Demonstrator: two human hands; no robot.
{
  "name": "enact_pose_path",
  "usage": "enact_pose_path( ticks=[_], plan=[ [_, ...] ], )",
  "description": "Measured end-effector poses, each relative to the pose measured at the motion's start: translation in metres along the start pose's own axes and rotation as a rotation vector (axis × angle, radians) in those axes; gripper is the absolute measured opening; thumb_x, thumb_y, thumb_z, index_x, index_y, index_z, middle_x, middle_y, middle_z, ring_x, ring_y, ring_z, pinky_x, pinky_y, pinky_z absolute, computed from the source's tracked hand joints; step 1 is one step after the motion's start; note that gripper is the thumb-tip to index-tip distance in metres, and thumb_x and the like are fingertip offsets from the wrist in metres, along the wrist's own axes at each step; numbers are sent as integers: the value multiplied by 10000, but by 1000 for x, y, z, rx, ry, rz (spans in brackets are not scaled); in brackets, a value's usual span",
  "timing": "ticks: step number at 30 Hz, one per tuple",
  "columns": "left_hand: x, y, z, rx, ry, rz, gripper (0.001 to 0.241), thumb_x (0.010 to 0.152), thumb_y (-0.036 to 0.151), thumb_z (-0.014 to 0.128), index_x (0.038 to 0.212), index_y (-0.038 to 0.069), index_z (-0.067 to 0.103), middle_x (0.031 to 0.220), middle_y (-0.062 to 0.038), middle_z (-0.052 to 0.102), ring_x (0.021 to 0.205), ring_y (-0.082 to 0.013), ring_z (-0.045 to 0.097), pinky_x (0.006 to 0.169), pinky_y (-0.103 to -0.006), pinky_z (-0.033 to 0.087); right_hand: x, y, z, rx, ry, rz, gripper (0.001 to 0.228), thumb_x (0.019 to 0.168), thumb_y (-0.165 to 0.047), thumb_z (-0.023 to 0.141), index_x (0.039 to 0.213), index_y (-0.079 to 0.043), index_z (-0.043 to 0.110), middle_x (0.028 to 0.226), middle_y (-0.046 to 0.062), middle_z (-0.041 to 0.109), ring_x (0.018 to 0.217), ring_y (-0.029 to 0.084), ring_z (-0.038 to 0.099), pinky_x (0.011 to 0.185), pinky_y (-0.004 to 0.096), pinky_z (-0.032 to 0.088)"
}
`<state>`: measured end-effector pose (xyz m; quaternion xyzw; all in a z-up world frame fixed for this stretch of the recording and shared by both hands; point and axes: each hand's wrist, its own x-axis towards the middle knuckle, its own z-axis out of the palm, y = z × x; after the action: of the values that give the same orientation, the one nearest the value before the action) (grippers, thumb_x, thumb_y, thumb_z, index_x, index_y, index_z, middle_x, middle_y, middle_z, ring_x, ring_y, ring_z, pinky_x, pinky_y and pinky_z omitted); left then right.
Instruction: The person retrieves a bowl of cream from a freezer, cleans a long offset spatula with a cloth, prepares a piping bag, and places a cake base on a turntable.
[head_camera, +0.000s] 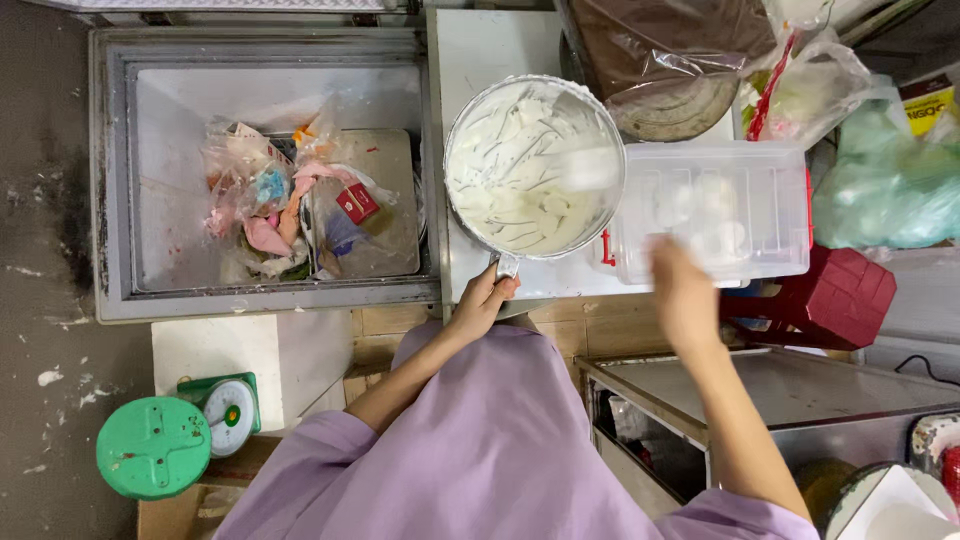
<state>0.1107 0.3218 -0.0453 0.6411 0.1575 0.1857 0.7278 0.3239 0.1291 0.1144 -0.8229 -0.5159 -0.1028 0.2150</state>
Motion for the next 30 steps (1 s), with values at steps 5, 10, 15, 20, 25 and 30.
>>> enact_pose_path(
  ticks=[5,10,15,20,25,30],
  plan=[
    [-12,-17,14,60,95,-33,234,1077,224,520,1082,8,607,872,-31,657,799,-118,606,760,-281,516,30,-27,-27,119,-228,123,336,1017,-145,616,1350,-116,649,969,186,695,768,400,674,666,472,541],
    [-30,-25,46,-27,132,-18,239,1076,212,549,1156,-4,612,956,-73,700,873,-149,655,814,-297,542,91,-34,-44,-23,-380,-27,330,974,-203,661,1299,-183,712,814,168,642,672,383,648,623,479,528],
    [-36,-18,49,349,-86,110,439,1024,315,611,1310,-17,578,1185,-153,674,976,-263,657,872,-394,527,144,-48,111,-44,-361,-115,254,942,-191,683,1173,-218,783,951,172,707,765,356,699,691,477,565],
    [-35,-13,-22,612,-117,-296,577,948,485,741,1344,81,626,1300,-132,699,1172,-259,682,1013,-379,526,138,-64,100,-35,-512,-147,235,871,-243,724,1094,-247,797,942,148,713,883,364,701,711,483,564],
    [-16,15,-93,569,303,-144,1372,576,381,991,1596,-3,158,1614,-277,338,1482,-388,366,1199,-424,331,134,-61,12,-57,-312,12,253,947,-219,692,1188,-201,766,911,141,713,752,347,710,628,454,561],
    [19,27,-81,409,259,155,1643,543,313,1034,1600,33,-193,1694,-313,104,1578,-398,188,1277,-453,218,145,-72,132,-191,-472,-134,142,956,-214,669,1020,-151,780,943,156,733,850,347,721,744,462,574]
  ],
)
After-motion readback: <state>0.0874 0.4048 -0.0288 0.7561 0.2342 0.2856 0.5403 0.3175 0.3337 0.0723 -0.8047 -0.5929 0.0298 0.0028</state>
